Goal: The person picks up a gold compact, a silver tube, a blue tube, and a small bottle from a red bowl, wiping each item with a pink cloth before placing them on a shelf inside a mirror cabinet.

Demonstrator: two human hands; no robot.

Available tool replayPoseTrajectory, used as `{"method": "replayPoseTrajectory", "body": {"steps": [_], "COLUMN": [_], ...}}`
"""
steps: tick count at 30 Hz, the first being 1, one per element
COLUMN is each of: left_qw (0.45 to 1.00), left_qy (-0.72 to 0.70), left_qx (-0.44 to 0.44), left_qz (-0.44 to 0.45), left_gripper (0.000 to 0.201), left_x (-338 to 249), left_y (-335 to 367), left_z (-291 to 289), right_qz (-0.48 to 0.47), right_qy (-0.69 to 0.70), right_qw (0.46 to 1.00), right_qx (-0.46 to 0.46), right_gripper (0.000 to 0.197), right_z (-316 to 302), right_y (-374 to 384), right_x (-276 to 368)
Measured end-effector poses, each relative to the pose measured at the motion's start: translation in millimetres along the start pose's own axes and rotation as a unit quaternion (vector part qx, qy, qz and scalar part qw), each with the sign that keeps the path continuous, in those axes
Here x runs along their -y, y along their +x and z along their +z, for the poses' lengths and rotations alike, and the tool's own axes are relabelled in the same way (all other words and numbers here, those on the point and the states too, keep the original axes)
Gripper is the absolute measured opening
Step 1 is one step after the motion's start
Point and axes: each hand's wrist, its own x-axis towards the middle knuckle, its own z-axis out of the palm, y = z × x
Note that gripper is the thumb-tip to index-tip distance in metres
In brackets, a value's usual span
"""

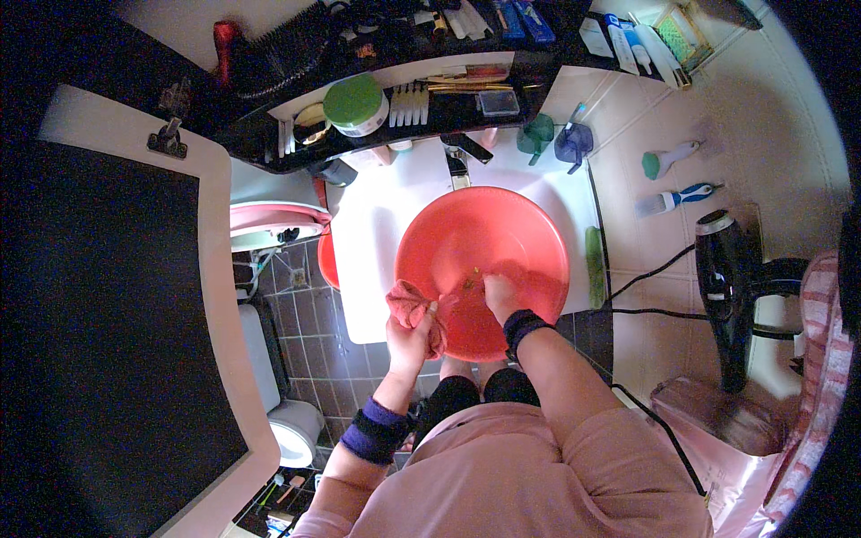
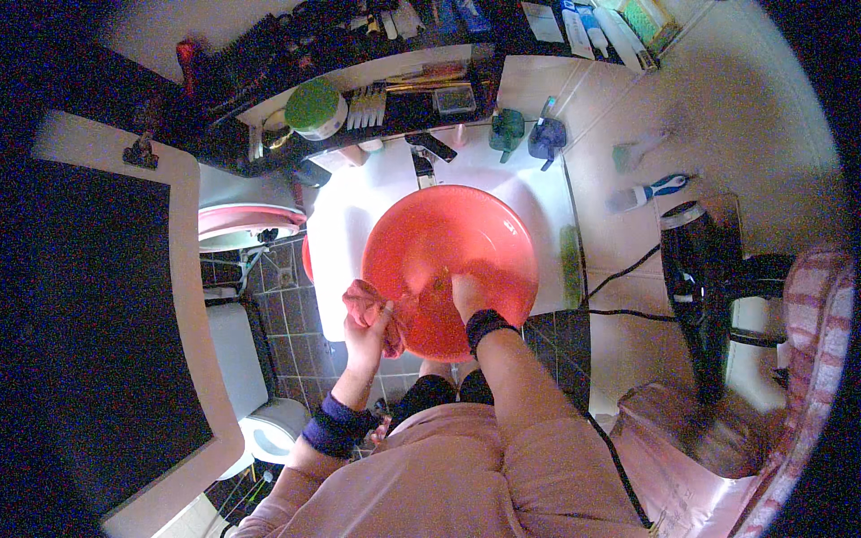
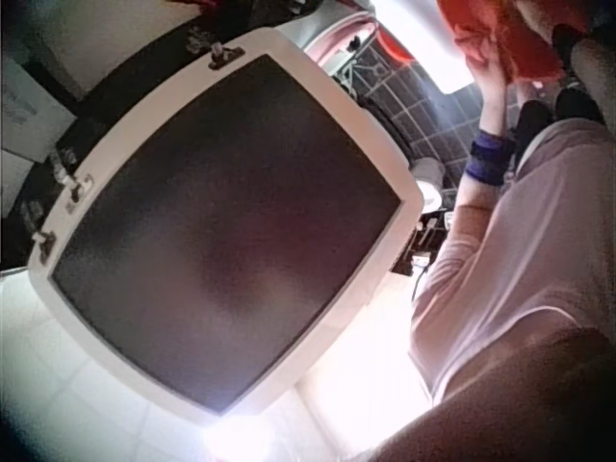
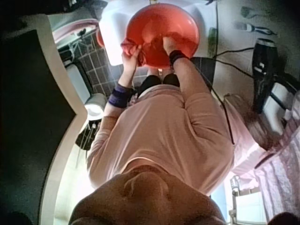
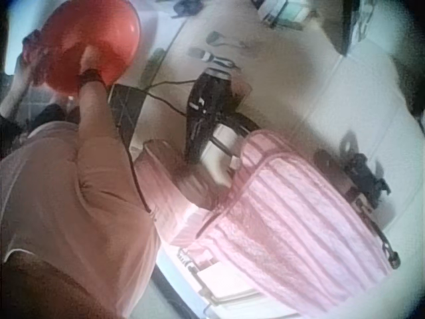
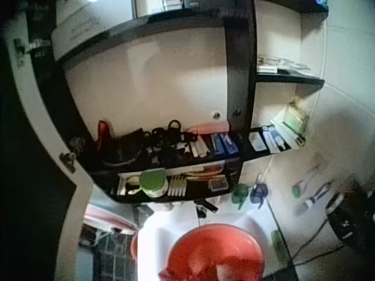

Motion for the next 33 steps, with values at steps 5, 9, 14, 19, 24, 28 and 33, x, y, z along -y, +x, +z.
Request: {"method": "replayPoseTrajectory", "body": {"steps": [5,9,14,19,24,28,33], "left_qw": [1.0,1.0,1.0,0.996,0.958,0.861,0.705], "left_qy": [-0.012,-0.007,0.019,0.085,0.281,0.493,0.687], "left_qx": [-0.003,-0.01,0.004,0.023,0.054,0.096,0.053], "left_qz": [0.002,-0.002,0.0,0.026,0.036,0.084,0.166], "left_gripper": [0.022,0.025,0.021,0.031,0.064,0.063,0.055], "left_x": [7.4,7.0,13.8,37.7,60.6,65.6,68.1], "left_y": [3.3,2.8,9.4,34.5,82.4,115.1,122.0], "left_z": [0.3,4.9,8.6,19.8,50.4,71.7,92.8], "right_qz": [-0.025,-0.015,-0.019,-0.033,-0.053,-0.021,-0.017], "right_qy": [-0.063,-0.04,0.026,0.114,0.113,0.111,0.14], "right_qw": [0.997,0.998,0.999,0.993,0.992,0.993,0.989], "right_qx": [0.041,0.038,0.011,0.01,-0.027,-0.032,-0.035], "right_gripper": [0.022,0.013,0.018,0.018,0.017,0.013,0.008], "right_z": [-9.9,-11.9,-9.7,-23.1,-35.3,-36.7,-31.8], "right_y": [-4.2,-3.5,-2.7,-10.3,-17.3,-22.5,-22.2], "right_x": [0.4,4.6,5.6,-2.6,-9.7,-16.8,-31.5]}}
